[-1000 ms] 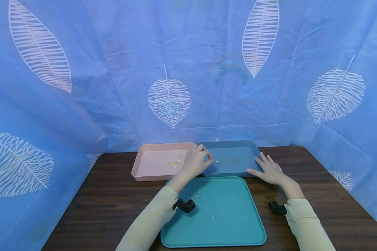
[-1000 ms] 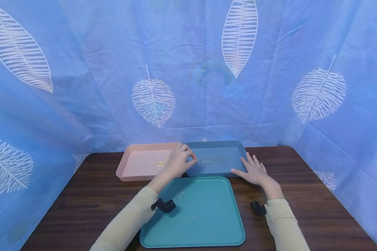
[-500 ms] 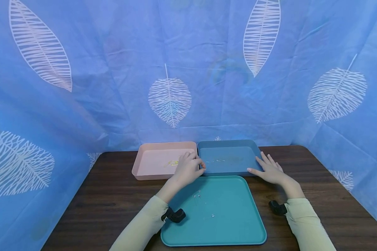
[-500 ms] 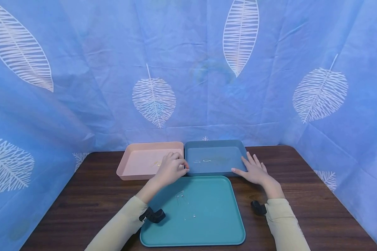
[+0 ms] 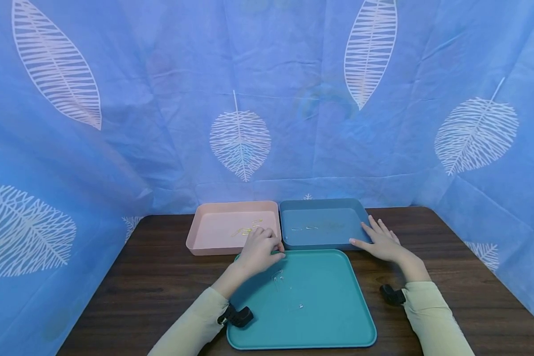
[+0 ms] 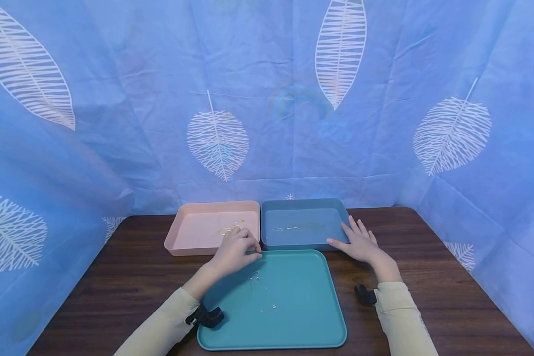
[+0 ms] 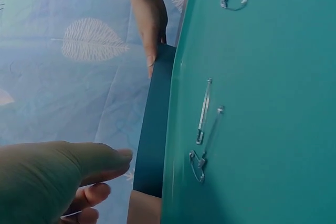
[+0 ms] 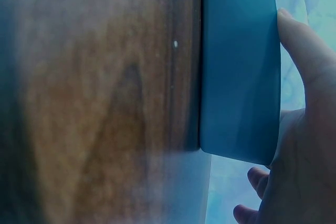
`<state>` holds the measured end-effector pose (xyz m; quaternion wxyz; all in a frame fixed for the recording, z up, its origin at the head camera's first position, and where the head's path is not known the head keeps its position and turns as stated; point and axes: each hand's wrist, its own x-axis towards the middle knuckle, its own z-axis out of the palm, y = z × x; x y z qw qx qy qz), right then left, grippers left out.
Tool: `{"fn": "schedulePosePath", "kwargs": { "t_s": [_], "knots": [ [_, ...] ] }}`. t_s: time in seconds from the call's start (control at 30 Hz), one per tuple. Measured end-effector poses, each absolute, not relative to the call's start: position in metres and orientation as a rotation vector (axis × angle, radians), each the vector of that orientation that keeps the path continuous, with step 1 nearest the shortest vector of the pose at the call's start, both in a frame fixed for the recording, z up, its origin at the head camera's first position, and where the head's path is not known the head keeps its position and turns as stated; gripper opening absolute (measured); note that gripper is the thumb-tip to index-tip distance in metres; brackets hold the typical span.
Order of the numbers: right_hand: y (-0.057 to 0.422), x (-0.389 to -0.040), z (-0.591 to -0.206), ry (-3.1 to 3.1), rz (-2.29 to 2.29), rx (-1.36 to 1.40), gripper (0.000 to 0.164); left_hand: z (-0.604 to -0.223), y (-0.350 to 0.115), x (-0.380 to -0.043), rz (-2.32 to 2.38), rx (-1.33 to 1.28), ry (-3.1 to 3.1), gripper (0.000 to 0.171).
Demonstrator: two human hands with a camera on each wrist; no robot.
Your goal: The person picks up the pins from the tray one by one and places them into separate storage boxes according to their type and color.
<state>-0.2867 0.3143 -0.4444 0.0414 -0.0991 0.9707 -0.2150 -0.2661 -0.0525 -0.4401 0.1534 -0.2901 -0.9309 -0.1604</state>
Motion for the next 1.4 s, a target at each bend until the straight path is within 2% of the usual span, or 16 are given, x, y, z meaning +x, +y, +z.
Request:
{"fn": "schedulePosePath", "kwargs": {
  "t_s": [0.67,1.4],
  "knots": [
    [0.315,-0.287,-0.445,2.978,-0.658,-0.304,0.093,-0.445,-0.062,-0.251,-0.311,-0.923,-2.953,0.016],
    [0.318,-0.286,-0.448,2.989,-0.701,-0.335,0.094,-0.445,-0.06,-0.248,-0.359,-0.928,-3.004,0.027]
  ]
}}
